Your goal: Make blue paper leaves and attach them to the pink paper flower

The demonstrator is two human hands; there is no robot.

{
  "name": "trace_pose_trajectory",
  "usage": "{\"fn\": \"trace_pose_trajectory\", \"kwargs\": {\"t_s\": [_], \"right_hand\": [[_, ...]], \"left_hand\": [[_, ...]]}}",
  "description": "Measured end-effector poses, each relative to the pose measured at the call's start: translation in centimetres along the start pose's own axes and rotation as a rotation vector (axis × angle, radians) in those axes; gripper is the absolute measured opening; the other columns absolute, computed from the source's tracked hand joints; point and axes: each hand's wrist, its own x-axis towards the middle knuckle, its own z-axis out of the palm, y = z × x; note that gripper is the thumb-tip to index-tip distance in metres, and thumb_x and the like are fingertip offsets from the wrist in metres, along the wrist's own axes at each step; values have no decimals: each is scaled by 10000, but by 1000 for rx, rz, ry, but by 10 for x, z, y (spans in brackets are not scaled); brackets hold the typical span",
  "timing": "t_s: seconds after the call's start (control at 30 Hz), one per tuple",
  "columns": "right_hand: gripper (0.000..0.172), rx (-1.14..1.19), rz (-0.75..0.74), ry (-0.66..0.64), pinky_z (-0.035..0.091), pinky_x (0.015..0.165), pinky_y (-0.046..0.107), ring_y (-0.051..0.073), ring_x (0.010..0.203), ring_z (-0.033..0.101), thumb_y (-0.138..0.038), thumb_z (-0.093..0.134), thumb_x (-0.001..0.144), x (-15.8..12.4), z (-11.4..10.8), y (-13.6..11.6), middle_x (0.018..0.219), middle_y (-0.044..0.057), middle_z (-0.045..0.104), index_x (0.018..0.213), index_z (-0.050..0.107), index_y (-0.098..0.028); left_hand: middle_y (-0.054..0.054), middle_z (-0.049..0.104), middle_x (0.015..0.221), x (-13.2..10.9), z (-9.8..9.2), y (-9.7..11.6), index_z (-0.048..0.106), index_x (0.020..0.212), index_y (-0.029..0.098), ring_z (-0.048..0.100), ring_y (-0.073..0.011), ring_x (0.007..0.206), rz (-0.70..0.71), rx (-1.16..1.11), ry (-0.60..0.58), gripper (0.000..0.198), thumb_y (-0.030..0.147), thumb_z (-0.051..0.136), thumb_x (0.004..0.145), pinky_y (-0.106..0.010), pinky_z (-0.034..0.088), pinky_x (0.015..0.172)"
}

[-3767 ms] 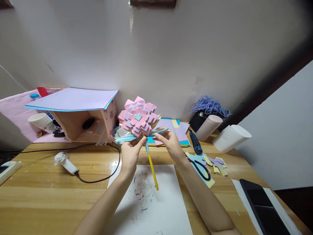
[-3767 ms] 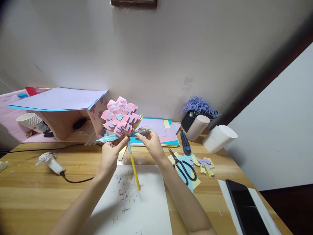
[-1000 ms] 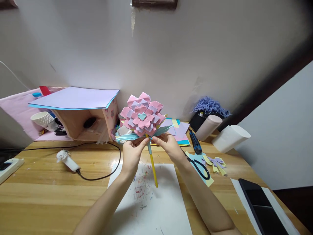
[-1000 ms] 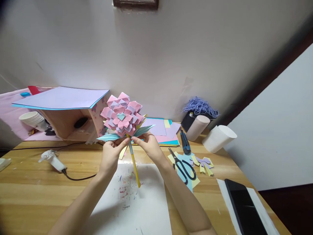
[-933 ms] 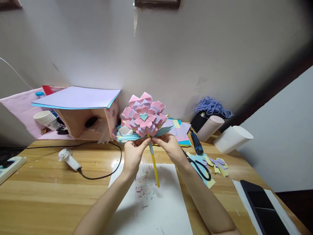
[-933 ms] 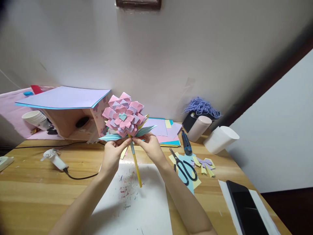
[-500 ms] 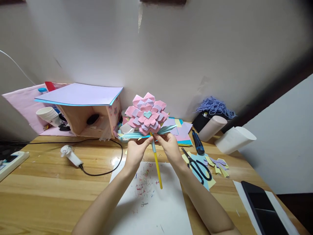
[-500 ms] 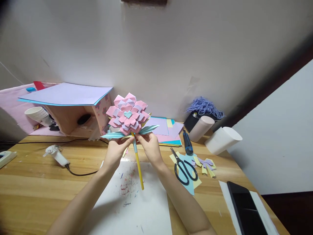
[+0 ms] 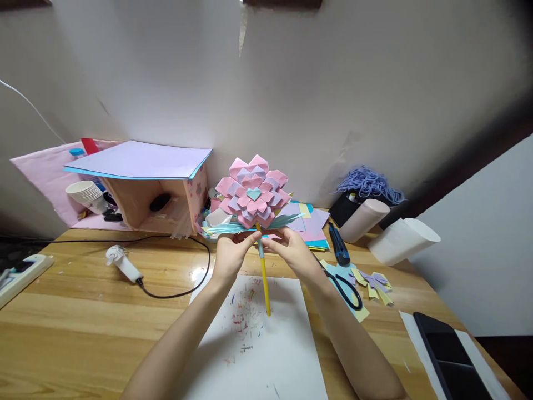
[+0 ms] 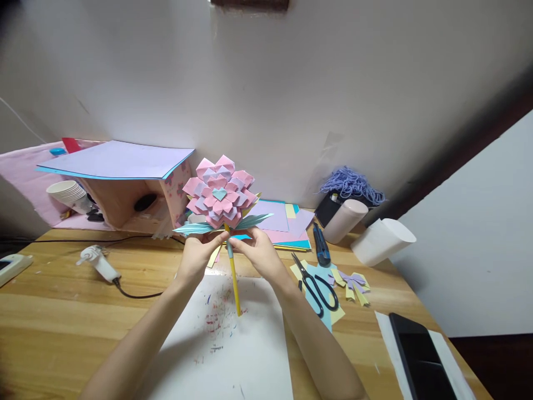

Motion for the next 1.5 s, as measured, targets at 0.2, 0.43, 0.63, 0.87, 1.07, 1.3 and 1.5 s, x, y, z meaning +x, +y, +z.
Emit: {"fn": "trace_pose_trajectory", "kwargs": {"t_s": [0.2, 0.43, 0.63, 0.87, 1.07, 1.3, 1.5], "right_hand": [[275, -84, -51, 44, 514, 764, 333, 196, 824, 633, -306, 668, 688, 0, 5, 1, 883, 58, 666, 921, 605, -174], [326, -110, -77, 151, 517, 745, 331, 194, 799, 627, -343, 693, 660, 4, 1, 8, 876, 68, 650, 910, 590, -160], [339, -67, -71, 117, 519, 731, 332, 194, 787, 627, -363, 694, 656, 4, -1, 6, 850, 52, 647, 921, 596, -175], [328, 16, -32, 75, 521, 731, 337, 193, 787, 632, -341, 694, 661, 5, -1, 6, 872, 56, 642, 919, 585, -169], [318, 19, 13, 41, 523, 690, 328, 175, 719, 637, -334, 698, 654, 5, 0, 6, 877, 54, 629, 898, 587, -164], [303, 22, 32, 8, 524, 684, 318, 163, 704, 634, -318, 699, 659, 4, -2, 5, 852, 48, 632, 892, 585, -162], [324, 73, 27, 17, 524, 731, 336, 184, 770, 644, -322, 697, 664, 5, 0, 4, 941, 74, 646, 926, 592, -163]], "left_hand": [[-81, 692, 927, -2, -1, 5, 665, 891, 129, 628, -223, 879, 14, 29, -7, 328, 290, 719, 610, -322, 471, 815], [-95, 702, 779, 2, -12, 10, 680, 794, 103, 645, -224, 821, -87, 53, 28, 398, 481, 584, 718, -333, 469, 814], [-81, 703, 767, 6, -20, 15, 675, 764, 111, 650, -193, 785, -91, 3, 27, 312, 411, 656, 681, -315, 477, 810], [-66, 682, 907, 8, -20, 13, 628, 941, 136, 633, -172, 836, 60, -7, 89, 342, 322, 690, 661, -299, 478, 797], [-53, 668, 883, 8, -18, 11, 589, 877, 143, 616, -157, 864, 190, 48, 163, 248, 270, 671, 681, -256, 474, 771], [-33, 655, 794, 13, -23, 10, 579, 824, 135, 610, -133, 743, 153, 31, 127, 239, 297, 671, 674, -262, 485, 721], [-77, 678, 869, 9, -13, 3, 603, 882, 125, 625, -181, 802, 17, 9, -28, 281, 307, 670, 678, -314, 474, 778]]}}
